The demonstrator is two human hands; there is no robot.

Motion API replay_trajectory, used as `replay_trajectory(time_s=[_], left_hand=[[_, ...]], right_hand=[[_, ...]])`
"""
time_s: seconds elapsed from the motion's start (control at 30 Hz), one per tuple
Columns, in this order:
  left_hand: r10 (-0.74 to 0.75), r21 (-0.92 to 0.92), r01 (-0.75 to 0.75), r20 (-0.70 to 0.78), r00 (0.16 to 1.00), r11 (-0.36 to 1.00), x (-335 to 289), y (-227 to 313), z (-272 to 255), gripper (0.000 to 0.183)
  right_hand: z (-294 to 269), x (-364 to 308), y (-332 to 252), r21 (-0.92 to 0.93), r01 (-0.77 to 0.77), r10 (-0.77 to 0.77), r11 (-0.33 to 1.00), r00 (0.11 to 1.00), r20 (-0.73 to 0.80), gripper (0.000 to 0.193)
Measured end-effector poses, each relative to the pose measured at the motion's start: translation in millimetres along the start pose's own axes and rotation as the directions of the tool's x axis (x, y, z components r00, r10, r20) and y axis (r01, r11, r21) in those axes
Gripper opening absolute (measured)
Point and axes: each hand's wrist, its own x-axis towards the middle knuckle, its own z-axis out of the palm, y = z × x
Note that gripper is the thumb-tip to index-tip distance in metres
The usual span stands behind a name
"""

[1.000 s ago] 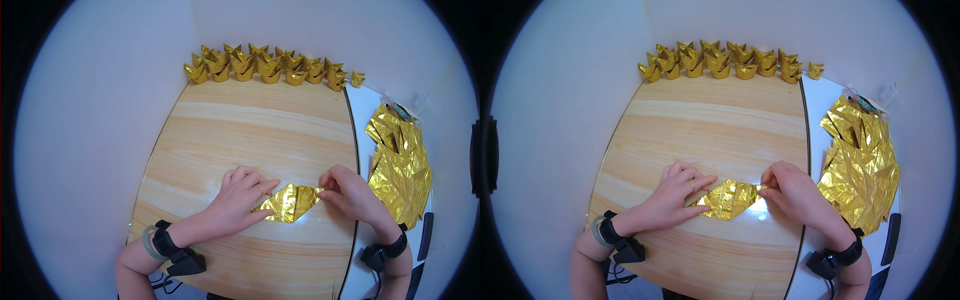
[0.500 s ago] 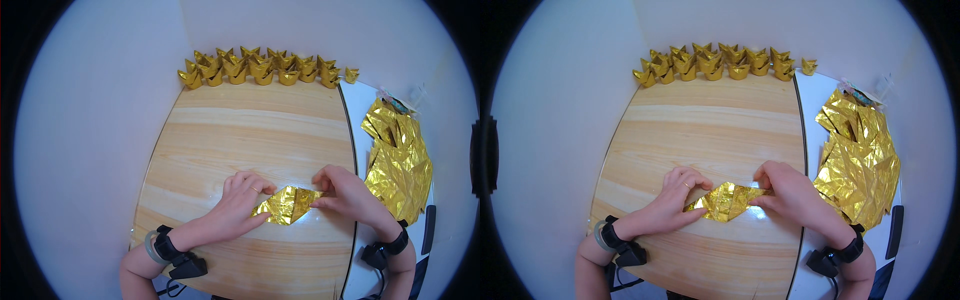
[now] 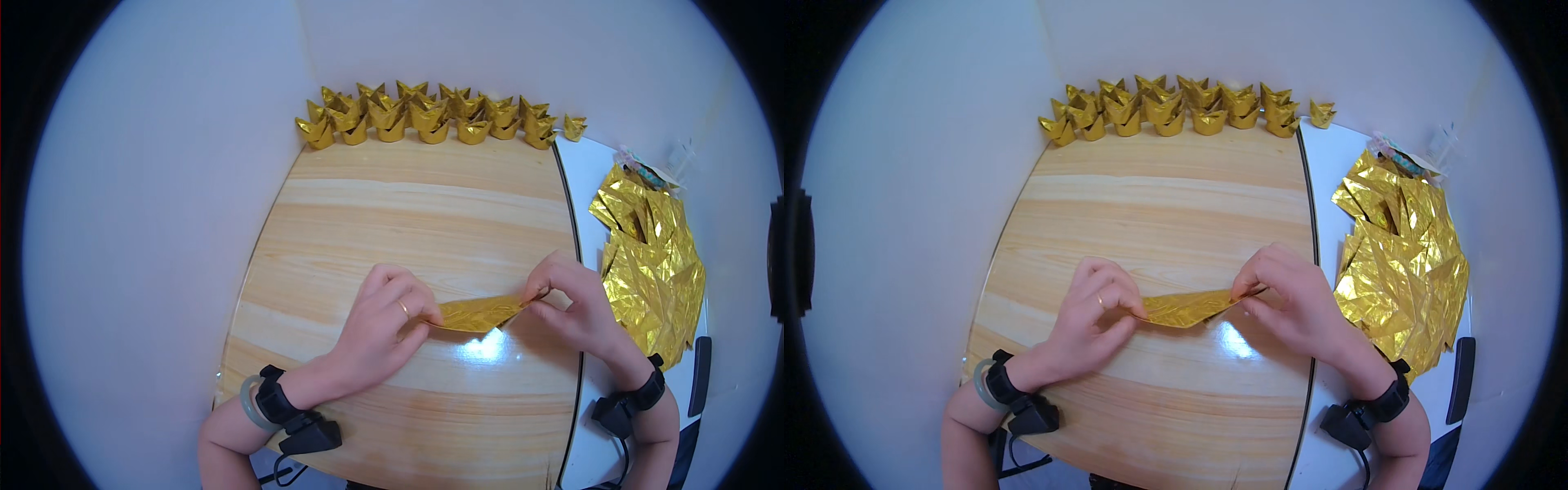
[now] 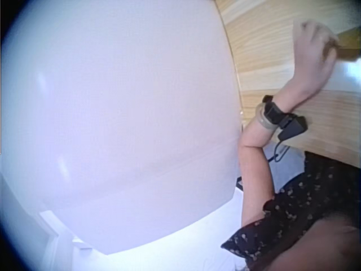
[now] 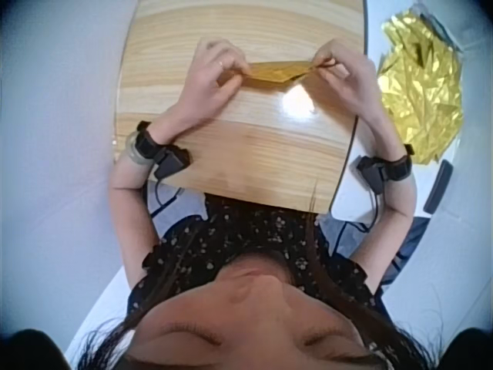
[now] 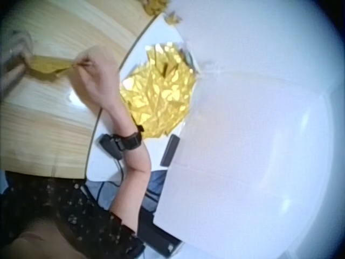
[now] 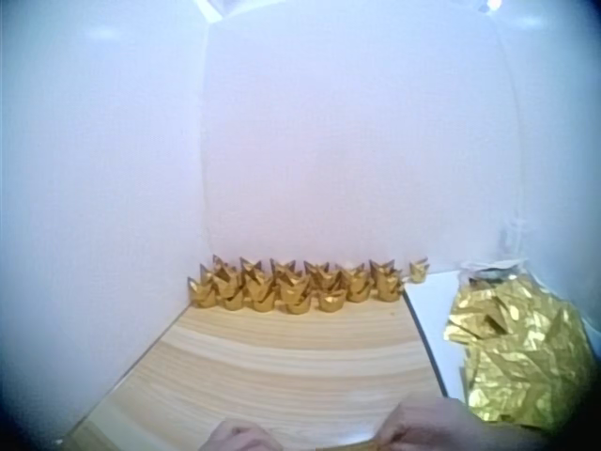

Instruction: Folding gold-colored square paper into traditional ingot-style shapes.

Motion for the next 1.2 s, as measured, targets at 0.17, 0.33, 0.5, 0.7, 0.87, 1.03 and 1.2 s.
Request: replay_trajectory(time_s=[0.17, 0.33, 0.5, 0.7, 0.87, 1.03, 1.2], left_hand=[[0.240, 0.179, -0.237, 0.000, 0.971, 0.955, 1.6, -0.8, 1.6, 0.020], [0.218, 0.035, -0.226, 0.145, 0.965, 0.974, 0.8, -1.5, 0.0, 0.016], [0.087, 0.081, -0.109, 0.240, 0.967, 0.991, 1.9, -13.3, 8.8, 0.035], [0.021, 0.353, -0.195, 0.442, 0.897, 0.915, 0.4, -8.6, 2.5, 0.053], [-0.036, 0.379, -0.196, 0.525, 0.850, 0.904, -2.5, -5.2, -3.4, 0.063], [-0.044, 0.383, -0.186, 0.518, 0.854, 0.905, -4.6, -1.8, -2.4, 0.079], [-0.051, 0.402, -0.196, 0.527, 0.848, 0.894, -6.9, -2.2, -1.2, 0.087]], right_hand=[[0.9, 0.6, 6.3, -0.188, 0.145, -0.137, 0.971, 0.989, 0.058, 0.020], [1.9, -0.8, 8.4, -0.320, 0.128, -0.065, 0.939, 0.977, 0.201, 0.017], [10.0, -1.3, -2.2, -0.405, 0.140, -0.044, 0.904, 0.971, 0.237, 0.023], [27.7, -10.9, -19.3, -0.440, 0.251, 0.025, 0.862, 0.846, 0.532, 0.103], [18.1, -13.0, -12.0, -0.435, 0.233, 0.051, 0.870, 0.835, 0.548, 0.110], [9.1, -12.7, -13.4, -0.545, 0.226, 0.129, 0.807, 0.834, 0.537, 0.112], [12.3, -12.4, -3.1, -0.588, 0.190, 0.156, 0.786, 0.860, 0.486, 0.110]])
